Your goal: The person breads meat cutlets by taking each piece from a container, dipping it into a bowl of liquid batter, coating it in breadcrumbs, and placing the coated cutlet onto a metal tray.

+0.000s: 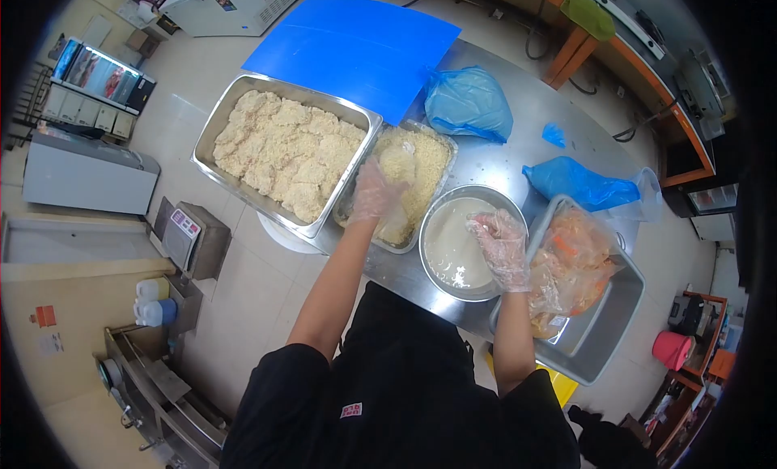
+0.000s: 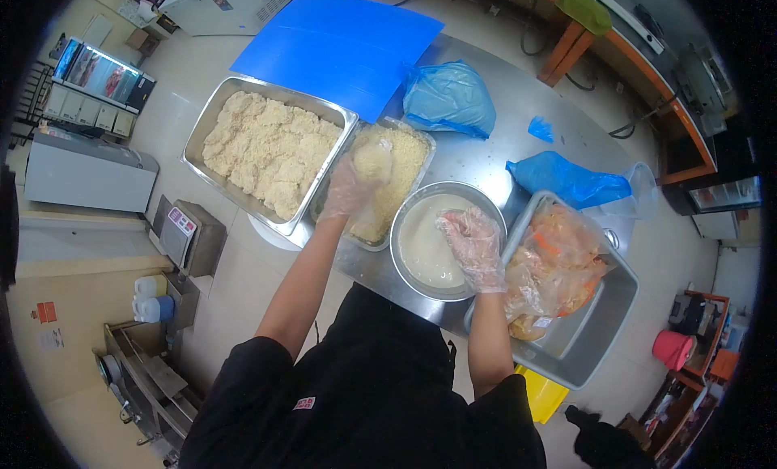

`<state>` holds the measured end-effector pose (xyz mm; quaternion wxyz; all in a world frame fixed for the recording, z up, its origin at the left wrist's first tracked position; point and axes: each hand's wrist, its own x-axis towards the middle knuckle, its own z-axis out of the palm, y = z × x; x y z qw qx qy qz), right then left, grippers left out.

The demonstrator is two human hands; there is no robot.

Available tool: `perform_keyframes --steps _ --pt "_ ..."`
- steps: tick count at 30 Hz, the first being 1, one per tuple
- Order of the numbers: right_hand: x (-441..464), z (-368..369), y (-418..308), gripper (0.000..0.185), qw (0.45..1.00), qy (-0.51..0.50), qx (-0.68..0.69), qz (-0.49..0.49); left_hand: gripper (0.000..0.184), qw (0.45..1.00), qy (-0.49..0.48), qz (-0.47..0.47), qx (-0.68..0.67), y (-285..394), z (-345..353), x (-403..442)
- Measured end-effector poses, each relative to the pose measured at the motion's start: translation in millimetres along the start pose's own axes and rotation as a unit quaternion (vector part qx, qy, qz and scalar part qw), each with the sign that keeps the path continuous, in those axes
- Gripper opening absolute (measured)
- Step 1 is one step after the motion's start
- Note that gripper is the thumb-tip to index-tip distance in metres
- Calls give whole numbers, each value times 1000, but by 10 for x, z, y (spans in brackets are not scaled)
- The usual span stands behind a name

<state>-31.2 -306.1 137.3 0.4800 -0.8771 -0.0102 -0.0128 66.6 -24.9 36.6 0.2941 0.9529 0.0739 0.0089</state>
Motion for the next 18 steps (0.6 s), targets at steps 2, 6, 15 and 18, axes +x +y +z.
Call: perform_keyframes --steps 2,6,15,18 --pt "20 -5 11 21 1000 5 17 -12 102 990 -94 -79 63 251 -308 -150" --pt "4 3 47 22 1000 2 19 -10 96 983 -99 -95 120 -98 18 -365" --pt "22 14 115 21 999 -16 -4 -33 66 981 -120 -78 -133 -100 -129 -115" --pt "20 12 136 21 999 -29 -18 -30 79 999 15 28 -2 17 -92 -197"
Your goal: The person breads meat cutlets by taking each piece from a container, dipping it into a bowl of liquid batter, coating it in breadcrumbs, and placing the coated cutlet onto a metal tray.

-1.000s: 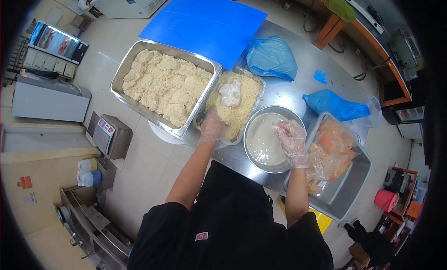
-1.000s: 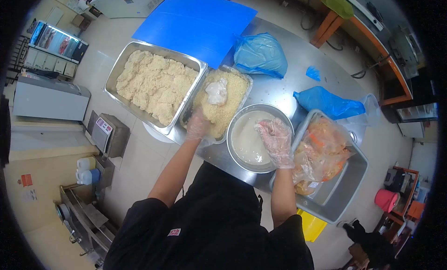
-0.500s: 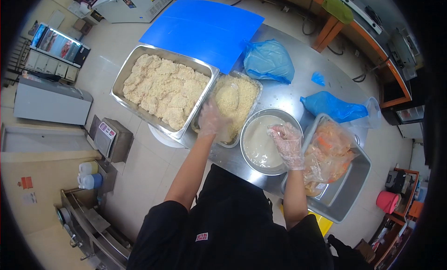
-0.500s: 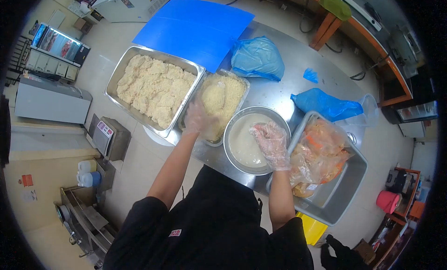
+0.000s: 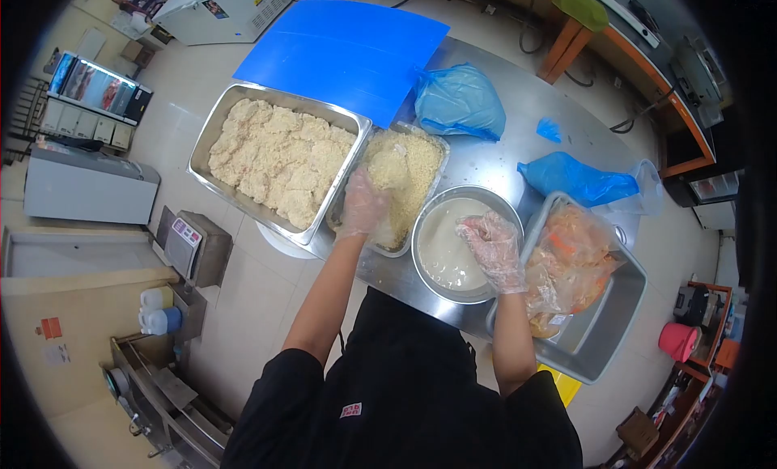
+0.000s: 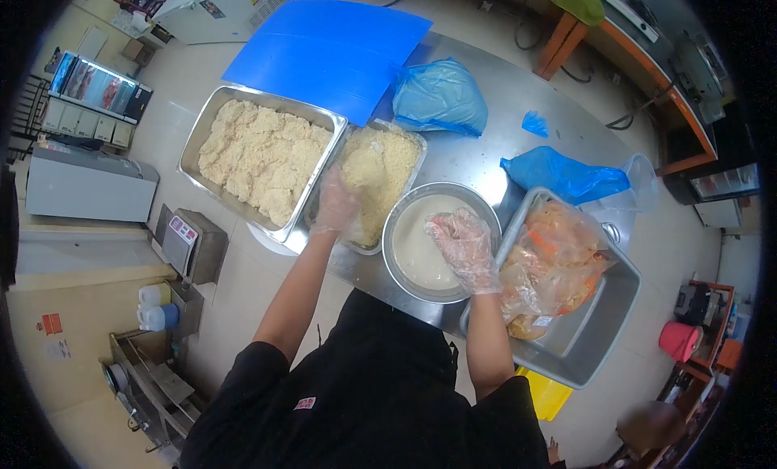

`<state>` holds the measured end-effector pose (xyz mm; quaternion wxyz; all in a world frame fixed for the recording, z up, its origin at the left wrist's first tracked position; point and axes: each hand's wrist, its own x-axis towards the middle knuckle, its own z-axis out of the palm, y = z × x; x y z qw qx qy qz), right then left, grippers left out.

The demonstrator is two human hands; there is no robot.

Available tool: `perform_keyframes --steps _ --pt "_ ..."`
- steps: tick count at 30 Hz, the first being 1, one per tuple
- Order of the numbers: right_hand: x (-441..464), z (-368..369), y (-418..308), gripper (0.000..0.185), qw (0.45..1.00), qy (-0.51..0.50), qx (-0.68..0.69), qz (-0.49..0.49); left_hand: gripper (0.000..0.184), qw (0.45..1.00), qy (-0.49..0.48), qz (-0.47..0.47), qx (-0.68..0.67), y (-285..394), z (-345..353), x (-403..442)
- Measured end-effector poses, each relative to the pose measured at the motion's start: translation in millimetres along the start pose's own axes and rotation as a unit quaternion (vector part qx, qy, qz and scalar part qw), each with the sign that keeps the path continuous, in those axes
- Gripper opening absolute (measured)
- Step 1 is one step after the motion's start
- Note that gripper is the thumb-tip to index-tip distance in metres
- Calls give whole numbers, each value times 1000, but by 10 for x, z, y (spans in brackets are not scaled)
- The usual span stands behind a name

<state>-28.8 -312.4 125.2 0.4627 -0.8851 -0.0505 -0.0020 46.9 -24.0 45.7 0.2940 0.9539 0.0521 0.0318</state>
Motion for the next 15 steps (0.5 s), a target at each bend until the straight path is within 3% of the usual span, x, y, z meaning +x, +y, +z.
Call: perform_keyframes --steps 3,6,15 --pt "10 -21 -32 21 1000 -6 -4 2 100 990 -76 33 114 143 -37 -47" --pt "0 18 -10 18 1000 10 24 -6 106 973 -88 56 206 95 237 -2" --pt "34 -29 -78 15 1000 3 -3 -25 107 970 -68 60 227 392 601 691"
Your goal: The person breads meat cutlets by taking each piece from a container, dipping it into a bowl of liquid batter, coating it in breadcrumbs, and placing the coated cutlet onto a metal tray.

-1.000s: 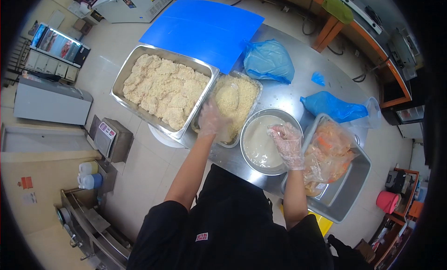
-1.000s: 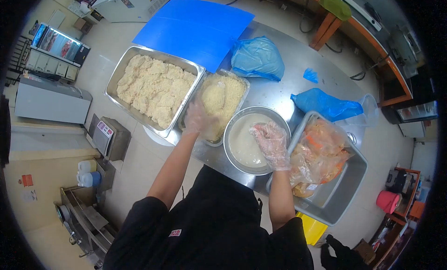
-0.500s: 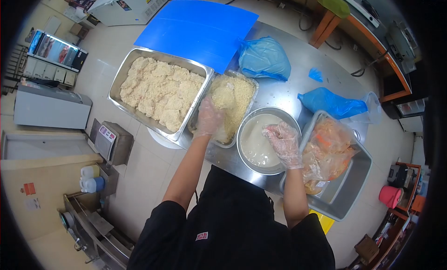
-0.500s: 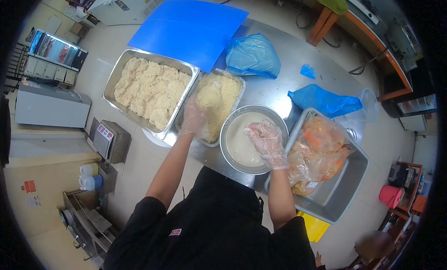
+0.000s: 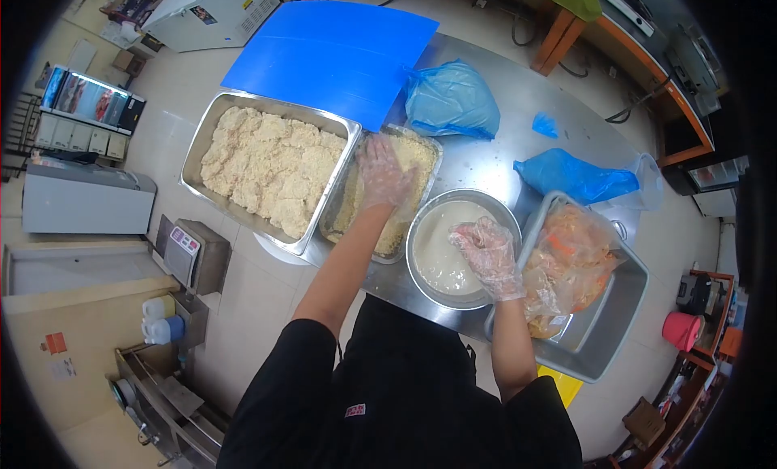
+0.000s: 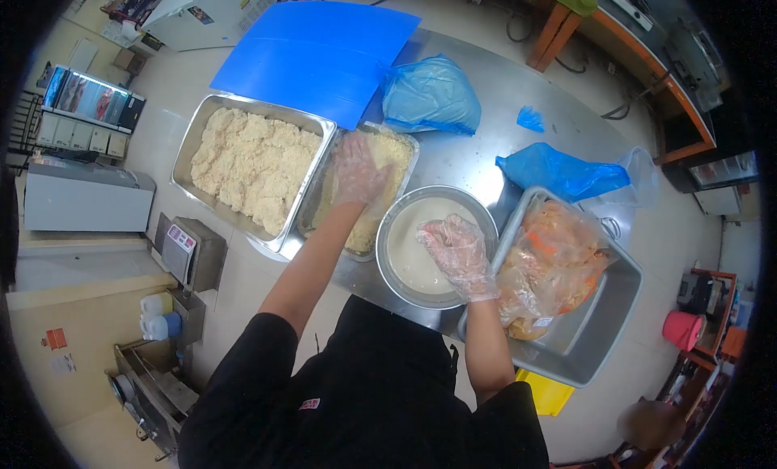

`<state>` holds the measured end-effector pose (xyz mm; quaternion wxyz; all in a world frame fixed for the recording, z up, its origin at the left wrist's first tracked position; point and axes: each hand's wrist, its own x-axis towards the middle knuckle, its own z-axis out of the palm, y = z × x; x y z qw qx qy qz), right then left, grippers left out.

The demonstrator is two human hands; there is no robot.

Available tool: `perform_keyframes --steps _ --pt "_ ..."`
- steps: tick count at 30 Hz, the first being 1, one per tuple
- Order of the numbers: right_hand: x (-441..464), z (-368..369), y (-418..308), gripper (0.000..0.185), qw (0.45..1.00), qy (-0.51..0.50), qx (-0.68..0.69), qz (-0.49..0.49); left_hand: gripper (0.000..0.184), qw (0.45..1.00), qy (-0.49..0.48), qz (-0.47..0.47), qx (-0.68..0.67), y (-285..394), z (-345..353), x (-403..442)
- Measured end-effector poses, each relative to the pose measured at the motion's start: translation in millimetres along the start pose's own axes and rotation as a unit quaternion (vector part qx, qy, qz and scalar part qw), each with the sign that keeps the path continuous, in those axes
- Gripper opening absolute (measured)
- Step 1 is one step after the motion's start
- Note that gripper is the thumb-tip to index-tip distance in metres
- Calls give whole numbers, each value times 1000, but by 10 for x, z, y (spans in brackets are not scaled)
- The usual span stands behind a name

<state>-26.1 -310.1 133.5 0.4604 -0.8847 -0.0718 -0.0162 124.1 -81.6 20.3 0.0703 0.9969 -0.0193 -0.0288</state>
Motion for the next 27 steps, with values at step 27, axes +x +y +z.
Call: perform_keyframes --steps 27 --pt "-40 103 73 18 999 -27 23 10 57 873 77 -81 -475 -588 -169 -782"
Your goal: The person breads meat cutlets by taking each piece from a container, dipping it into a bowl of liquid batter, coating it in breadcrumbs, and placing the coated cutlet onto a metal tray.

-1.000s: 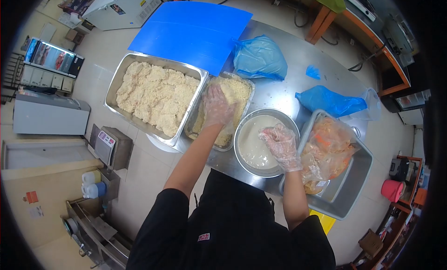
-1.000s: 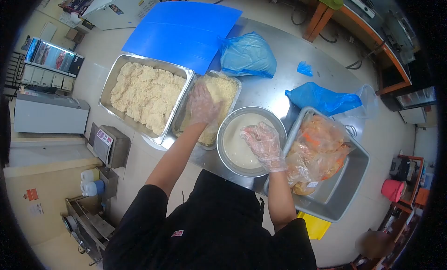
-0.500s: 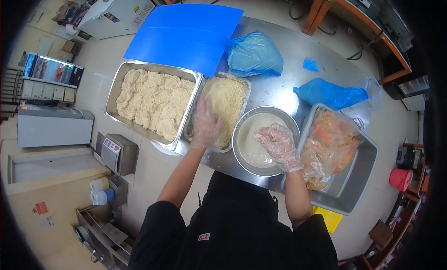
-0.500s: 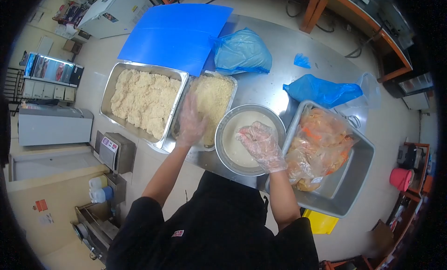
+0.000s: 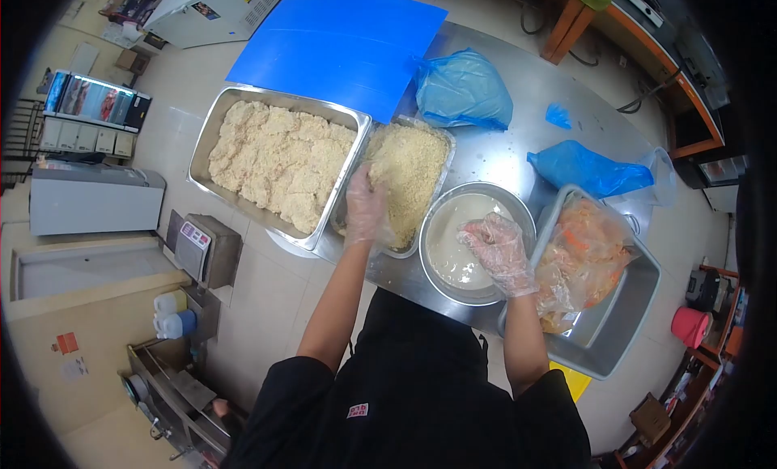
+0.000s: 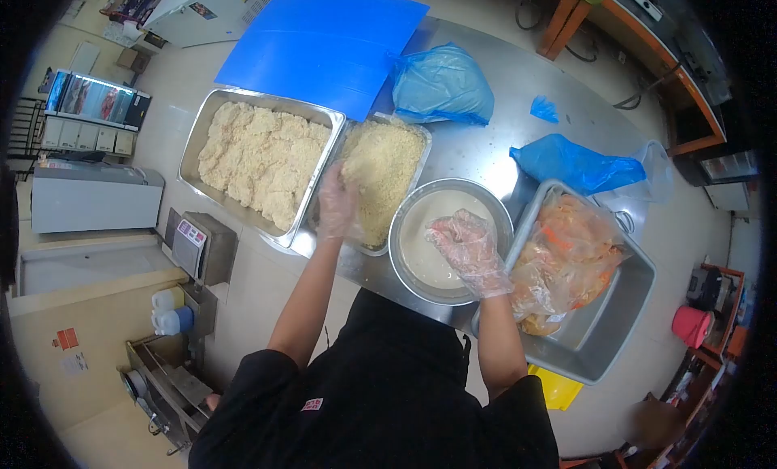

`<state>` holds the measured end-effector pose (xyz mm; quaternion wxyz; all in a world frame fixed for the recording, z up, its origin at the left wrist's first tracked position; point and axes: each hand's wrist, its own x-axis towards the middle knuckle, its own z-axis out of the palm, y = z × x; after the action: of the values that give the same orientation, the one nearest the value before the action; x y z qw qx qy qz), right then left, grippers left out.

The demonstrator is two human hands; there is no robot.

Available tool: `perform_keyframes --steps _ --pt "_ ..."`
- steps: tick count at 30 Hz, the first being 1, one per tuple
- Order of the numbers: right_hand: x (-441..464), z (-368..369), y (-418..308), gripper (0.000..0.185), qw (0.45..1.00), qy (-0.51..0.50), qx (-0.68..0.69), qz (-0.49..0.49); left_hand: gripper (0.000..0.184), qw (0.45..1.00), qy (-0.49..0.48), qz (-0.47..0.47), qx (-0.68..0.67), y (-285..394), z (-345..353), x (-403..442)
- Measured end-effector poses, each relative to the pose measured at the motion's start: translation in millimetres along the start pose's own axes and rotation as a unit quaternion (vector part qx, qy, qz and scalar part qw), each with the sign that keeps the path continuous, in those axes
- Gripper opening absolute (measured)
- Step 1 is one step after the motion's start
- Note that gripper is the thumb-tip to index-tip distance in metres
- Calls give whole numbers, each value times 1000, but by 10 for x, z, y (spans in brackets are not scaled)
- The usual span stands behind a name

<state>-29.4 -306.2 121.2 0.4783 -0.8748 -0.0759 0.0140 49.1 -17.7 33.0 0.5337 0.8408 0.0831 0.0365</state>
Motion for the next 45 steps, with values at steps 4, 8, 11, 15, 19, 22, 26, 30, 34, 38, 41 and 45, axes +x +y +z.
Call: perform_keyframes --steps 4,8,11,15,19,22,26,30,34,38,41,45 --pt "19 -52 -34 17 1000 4 -16 -27 82 924 -34 160 345 -10 184 -91" --pt "-12 -25 -15 15 1000 7 -5 -19 93 872 -86 159 455 98 331 39" --pt "12 -25 -14 16 1000 7 -10 -28 94 874 -105 159 448 140 461 394" --pt "-6 -65 -50 16 1000 2 -5 -25 94 889 -124 115 426 107 537 623" --pt "-17 -28 -21 15 999 17 12 -26 97 870 -139 164 443 42 439 550" --pt "-3 -51 -44 15 999 20 10 -32 100 846 -201 202 451 94 263 545" --pt "-22 -130 -110 15 999 20 27 -23 97 837 -245 262 414 121 21 394" --pt "38 -110 -82 15 999 19 14 -37 89 875 -197 286 336 -181 78 452" --pt "9 -54 -50 15 999 14 9 -51 81 891 -161 313 288 -277 120 476" --pt "-15 -66 -22 14 999 -1 16 -32 73 887 -200 314 273 -285 -36 596" --pt "-46 -77 -35 13 999 9 12 -38 66 895 -260 239 272 122 -277 519" --pt "-33 -88 -48 13 999 12 35 -34 52 863 -461 -33 205 745 -633 627"
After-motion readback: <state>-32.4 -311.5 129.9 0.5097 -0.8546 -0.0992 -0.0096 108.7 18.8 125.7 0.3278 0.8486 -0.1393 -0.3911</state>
